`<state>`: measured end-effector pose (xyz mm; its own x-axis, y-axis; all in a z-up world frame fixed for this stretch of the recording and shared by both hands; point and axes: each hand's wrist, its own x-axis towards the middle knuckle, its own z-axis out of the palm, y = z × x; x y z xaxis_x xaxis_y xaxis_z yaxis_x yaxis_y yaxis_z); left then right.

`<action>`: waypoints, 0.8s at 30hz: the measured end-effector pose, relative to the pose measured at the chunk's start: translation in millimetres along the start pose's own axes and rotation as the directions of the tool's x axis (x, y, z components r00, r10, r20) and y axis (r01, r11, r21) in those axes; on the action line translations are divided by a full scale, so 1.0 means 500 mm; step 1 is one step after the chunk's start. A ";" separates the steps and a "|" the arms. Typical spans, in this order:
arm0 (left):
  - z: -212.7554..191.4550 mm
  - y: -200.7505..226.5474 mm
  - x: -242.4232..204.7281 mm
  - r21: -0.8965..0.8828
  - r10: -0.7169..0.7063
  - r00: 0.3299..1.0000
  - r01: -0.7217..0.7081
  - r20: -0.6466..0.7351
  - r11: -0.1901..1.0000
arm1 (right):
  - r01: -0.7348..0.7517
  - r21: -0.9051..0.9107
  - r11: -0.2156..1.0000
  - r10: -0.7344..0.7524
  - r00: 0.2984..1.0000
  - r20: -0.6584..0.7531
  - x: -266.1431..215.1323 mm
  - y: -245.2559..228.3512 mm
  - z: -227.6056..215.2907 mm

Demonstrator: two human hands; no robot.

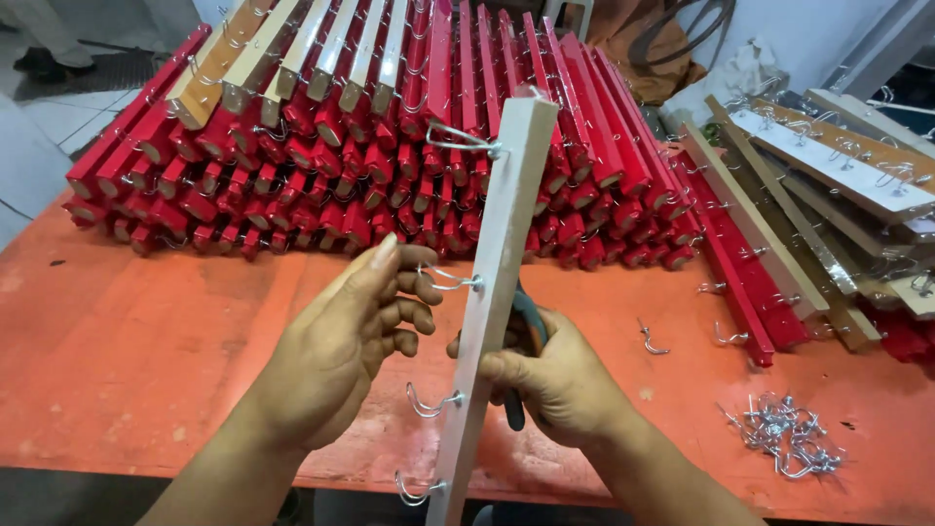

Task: Assembling wooden coat hangers by inserting metal hooks into pre-drilled holes and securing them with pliers.

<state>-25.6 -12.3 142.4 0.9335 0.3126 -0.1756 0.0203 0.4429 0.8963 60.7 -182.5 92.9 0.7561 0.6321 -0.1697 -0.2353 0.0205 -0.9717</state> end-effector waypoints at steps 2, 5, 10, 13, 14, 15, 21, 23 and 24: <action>0.002 0.000 -0.004 -0.004 -0.049 0.999 0.049 -0.017 0.999 | 0.030 0.010 0.999 -0.031 0.998 0.059 0.002 0.028 -0.007; -0.009 -0.008 -0.007 -0.011 -0.101 0.995 0.101 0.000 0.995 | 0.028 0.018 0.999 -0.030 0.990 0.137 -0.002 0.052 -0.009; -0.051 -0.054 -0.014 -0.042 0.022 0.967 -0.012 0.254 0.999 | -0.033 0.006 0.999 0.032 0.982 0.187 -0.014 0.083 -0.008; -0.062 -0.066 -0.024 0.008 0.057 0.957 -0.062 0.285 0.998 | -0.043 0.094 0.995 0.021 0.974 0.228 -0.023 0.100 -0.004; -0.065 -0.070 -0.026 0.028 0.029 0.957 -0.039 0.288 0.999 | -0.049 0.102 0.994 0.025 0.975 0.223 -0.026 0.100 0.000; -0.067 -0.074 -0.029 0.048 0.002 0.957 -0.016 0.291 0.999 | -0.054 0.110 0.993 0.029 0.976 0.218 -0.029 0.101 0.004; -0.059 -0.087 -0.057 0.124 -0.039 0.969 0.008 0.244 0.992 | -0.187 0.085 0.979 0.166 0.963 0.213 -0.051 0.090 0.030; -0.067 -0.097 -0.055 0.132 0.006 0.956 -0.047 0.294 0.990 | -0.181 0.084 0.980 0.160 0.963 0.215 -0.053 0.099 0.027; -0.071 -0.102 -0.055 0.135 0.054 0.938 -0.105 0.342 0.985 | -0.174 0.081 0.981 0.153 0.963 0.221 -0.055 0.104 0.025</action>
<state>-65.0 -13.8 87.3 0.9993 0.0296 0.0225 -0.0301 0.2902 0.9565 20.0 -189.0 49.2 0.5577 0.7829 -0.2757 -0.4119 -0.0273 -0.9108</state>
